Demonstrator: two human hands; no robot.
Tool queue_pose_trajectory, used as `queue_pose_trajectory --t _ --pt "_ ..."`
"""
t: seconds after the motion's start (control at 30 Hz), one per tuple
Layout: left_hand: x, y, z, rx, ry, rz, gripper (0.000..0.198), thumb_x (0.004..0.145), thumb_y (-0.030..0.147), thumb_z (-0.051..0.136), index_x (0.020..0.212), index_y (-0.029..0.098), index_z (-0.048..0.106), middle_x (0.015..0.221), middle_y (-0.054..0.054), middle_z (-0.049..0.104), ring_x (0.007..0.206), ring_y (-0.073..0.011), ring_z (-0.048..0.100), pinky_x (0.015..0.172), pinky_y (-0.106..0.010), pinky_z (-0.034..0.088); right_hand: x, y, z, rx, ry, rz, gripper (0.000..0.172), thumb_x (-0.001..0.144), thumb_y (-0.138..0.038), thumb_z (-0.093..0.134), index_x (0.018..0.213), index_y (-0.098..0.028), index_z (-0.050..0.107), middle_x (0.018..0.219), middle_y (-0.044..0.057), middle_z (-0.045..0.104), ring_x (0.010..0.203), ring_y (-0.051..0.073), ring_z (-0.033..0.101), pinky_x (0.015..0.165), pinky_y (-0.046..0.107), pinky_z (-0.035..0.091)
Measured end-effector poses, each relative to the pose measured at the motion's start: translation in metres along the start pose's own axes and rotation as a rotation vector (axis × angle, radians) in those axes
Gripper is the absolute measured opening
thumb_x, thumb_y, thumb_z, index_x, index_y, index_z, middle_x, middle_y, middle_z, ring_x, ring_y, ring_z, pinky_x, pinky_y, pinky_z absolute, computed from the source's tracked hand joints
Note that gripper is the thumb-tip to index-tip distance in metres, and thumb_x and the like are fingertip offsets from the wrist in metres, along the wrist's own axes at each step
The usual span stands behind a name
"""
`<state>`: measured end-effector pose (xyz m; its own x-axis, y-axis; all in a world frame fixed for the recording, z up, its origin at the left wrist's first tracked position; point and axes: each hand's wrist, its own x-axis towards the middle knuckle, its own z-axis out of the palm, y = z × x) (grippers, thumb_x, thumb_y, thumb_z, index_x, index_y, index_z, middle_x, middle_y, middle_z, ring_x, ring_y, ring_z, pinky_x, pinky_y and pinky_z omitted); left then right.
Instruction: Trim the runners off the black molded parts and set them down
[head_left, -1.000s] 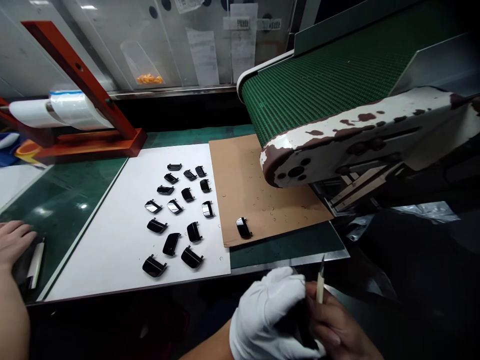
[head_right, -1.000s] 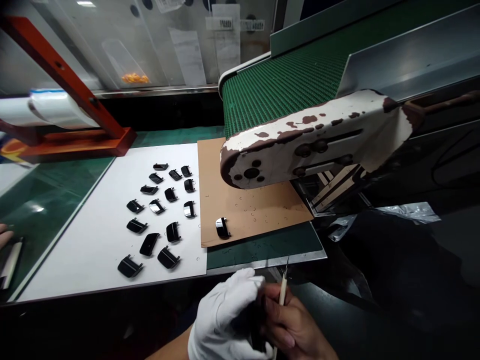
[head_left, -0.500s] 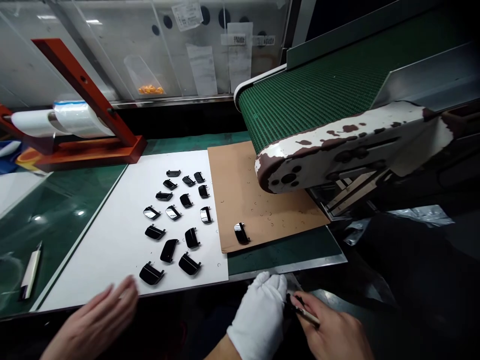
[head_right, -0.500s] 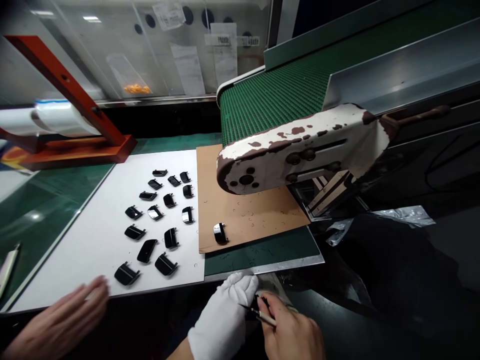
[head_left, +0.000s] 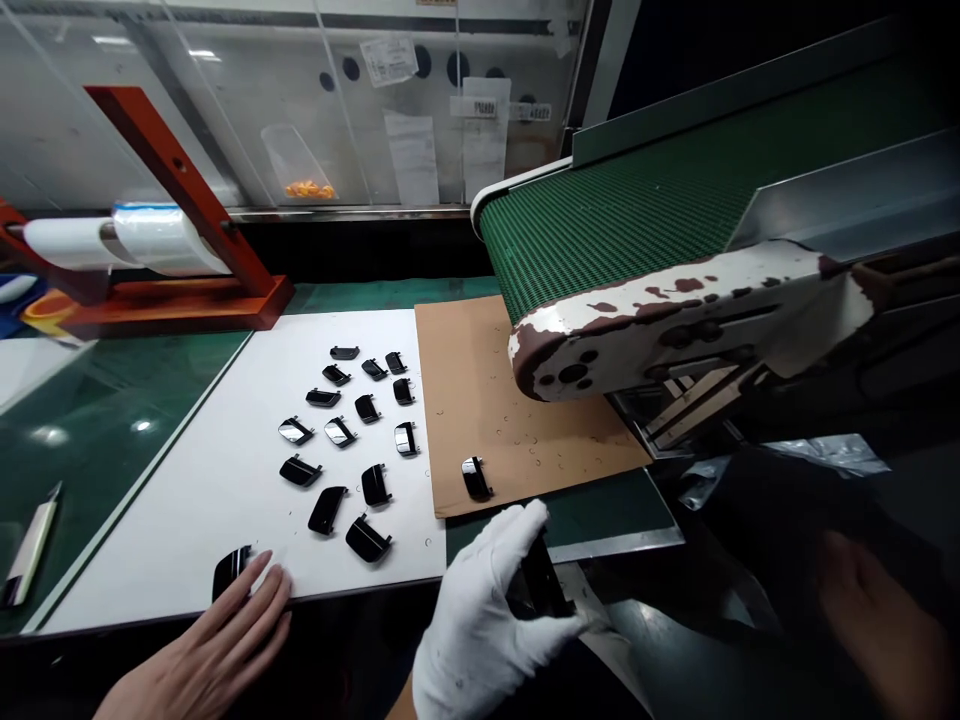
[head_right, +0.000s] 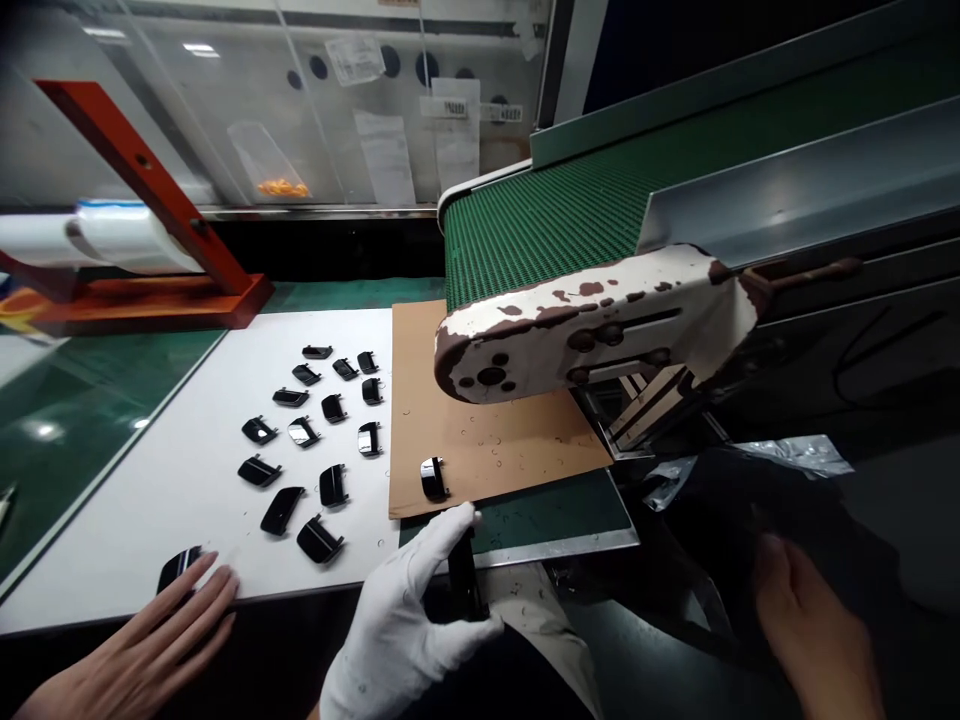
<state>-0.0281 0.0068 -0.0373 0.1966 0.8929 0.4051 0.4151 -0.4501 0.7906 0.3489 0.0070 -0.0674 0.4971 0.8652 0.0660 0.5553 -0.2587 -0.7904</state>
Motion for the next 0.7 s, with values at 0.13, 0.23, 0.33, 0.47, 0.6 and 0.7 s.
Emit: queue_pose_trajectory --t 0.13,0.23,0.33,0.47,0.6,0.7 --pt "0.003 0.007 0.0 -0.119 0.009 -0.038 0.071 0.076 0.057 0.069 0.135 0.023 0.047 0.122 -0.007 0.066 0.11 -0.0224 0.065 0.096 -0.032 0.055 -0.043 -0.043 0.026 0.09 -0.194 0.107 0.035 0.084 -0.055 0.055 0.097 -0.025 0.069 0.061 0.002 0.065 0.05 0.018 0.062 0.045 0.026 0.051" --pt "0.003 0.009 -0.001 -0.158 -0.03 -0.072 0.072 0.074 0.055 0.072 0.135 0.024 0.048 0.122 -0.007 0.066 0.11 -0.0228 0.065 0.098 -0.032 0.053 -0.07 -0.086 0.042 0.094 -0.515 -0.109 0.04 0.087 -0.055 0.05 0.084 -0.021 0.07 0.064 0.004 0.066 0.05 0.016 0.059 0.05 0.027 0.053" --pt "0.002 0.011 -0.002 -0.194 -0.063 -0.085 0.074 0.072 0.052 0.076 0.134 0.024 0.049 0.121 -0.007 0.067 0.107 -0.0237 0.067 0.097 -0.033 0.054 -0.087 -0.123 0.05 0.028 -0.7 -0.27 0.042 0.095 -0.049 0.037 0.101 -0.025 0.071 0.081 0.006 0.072 0.065 0.019 0.066 0.059 0.028 0.055" --pt "0.002 0.018 -0.005 -0.226 -0.088 -0.105 0.073 0.072 0.054 0.075 0.133 0.022 0.052 0.12 -0.009 0.067 0.102 -0.0248 0.068 0.094 -0.034 0.055 -0.097 -0.154 0.058 -0.131 -0.646 -0.465 0.062 0.085 -0.074 0.032 0.106 -0.027 0.066 0.093 0.007 0.072 0.078 0.025 0.068 0.061 0.032 0.055" --pt "0.002 0.024 -0.007 -0.293 -0.118 -0.112 0.076 0.069 0.049 0.08 0.135 0.026 0.049 0.119 -0.006 0.068 0.101 -0.0241 0.069 0.092 -0.032 0.056 -0.096 -0.17 0.069 -0.173 -0.696 -0.686 0.075 0.071 -0.088 0.027 0.075 -0.02 0.056 0.059 0.003 0.06 0.047 0.019 0.057 0.043 0.03 0.042" --pt "0.003 0.027 -0.007 -0.374 -0.103 -0.103 0.075 0.069 0.046 0.081 0.135 0.028 0.048 0.116 -0.003 0.068 0.098 -0.0215 0.07 0.09 -0.029 0.057 -0.095 -0.174 0.075 -0.196 -0.623 -0.758 0.075 0.069 -0.09 0.025 0.072 -0.02 0.052 0.059 0.004 0.059 0.047 0.019 0.058 0.043 0.03 0.039"
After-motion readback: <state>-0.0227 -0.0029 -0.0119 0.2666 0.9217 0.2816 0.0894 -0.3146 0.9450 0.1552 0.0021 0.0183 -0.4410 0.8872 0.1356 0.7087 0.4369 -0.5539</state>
